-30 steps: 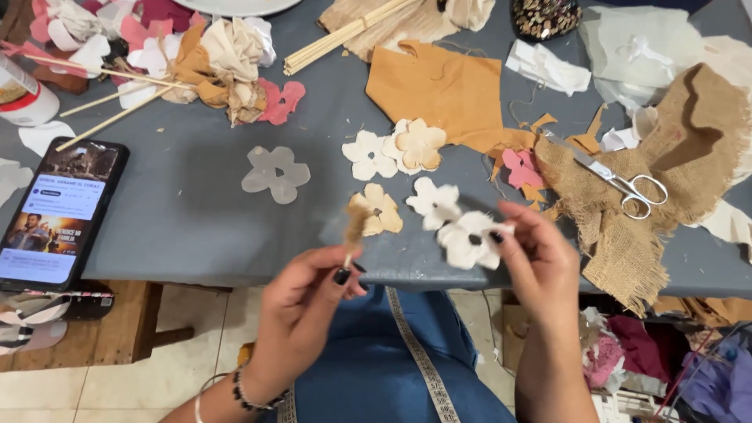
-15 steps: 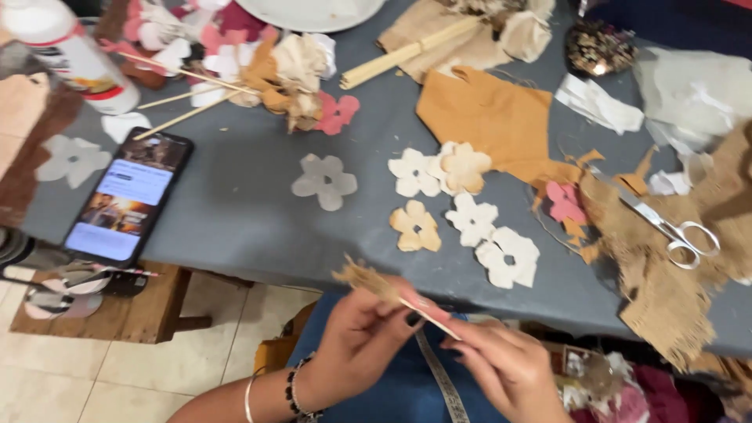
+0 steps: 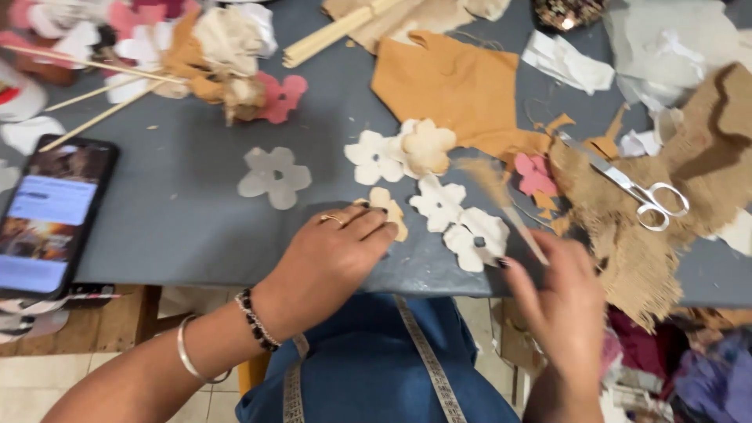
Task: Assembling decorative flowers by gluing fabric petals and burlap centers onto wooden sticks.
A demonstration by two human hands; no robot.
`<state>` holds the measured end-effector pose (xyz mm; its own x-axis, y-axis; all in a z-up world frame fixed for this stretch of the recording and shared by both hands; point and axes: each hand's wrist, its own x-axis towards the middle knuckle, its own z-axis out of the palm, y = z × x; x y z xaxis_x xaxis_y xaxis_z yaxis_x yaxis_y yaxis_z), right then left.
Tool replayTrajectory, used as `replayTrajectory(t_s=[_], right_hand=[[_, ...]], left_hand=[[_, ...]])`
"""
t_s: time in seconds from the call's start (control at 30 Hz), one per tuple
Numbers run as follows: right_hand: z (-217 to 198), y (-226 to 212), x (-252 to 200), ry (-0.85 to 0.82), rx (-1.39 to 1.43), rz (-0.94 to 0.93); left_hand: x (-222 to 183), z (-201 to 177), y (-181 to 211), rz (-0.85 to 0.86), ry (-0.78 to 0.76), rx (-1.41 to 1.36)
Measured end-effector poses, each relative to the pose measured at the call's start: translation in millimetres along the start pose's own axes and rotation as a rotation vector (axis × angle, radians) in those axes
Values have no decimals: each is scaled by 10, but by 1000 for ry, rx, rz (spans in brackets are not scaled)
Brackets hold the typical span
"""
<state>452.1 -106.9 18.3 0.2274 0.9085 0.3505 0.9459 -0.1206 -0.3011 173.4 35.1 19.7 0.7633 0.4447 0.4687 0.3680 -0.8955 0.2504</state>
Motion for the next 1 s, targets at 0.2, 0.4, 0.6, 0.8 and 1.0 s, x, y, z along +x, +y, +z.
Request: replayTrajectory(t_s=[0.2,0.4,0.6,0.8,1.0], right_hand=[[50,-171,326,-170,-87,48],[108,-45,326,-297,40,180],[-39,-142,263,-90,525,194],[-72,-279,228,-139,800,212],[-1,-211,139,-145,732,150]], left_hand=[[20,-33,-113,-4,-26,187],[-4,-29,-89,-42,-11,125],[206,144,222,-121,-7,-420],[300,357,310,-176,-29,-689],[184,268,318,-243,53,-797]])
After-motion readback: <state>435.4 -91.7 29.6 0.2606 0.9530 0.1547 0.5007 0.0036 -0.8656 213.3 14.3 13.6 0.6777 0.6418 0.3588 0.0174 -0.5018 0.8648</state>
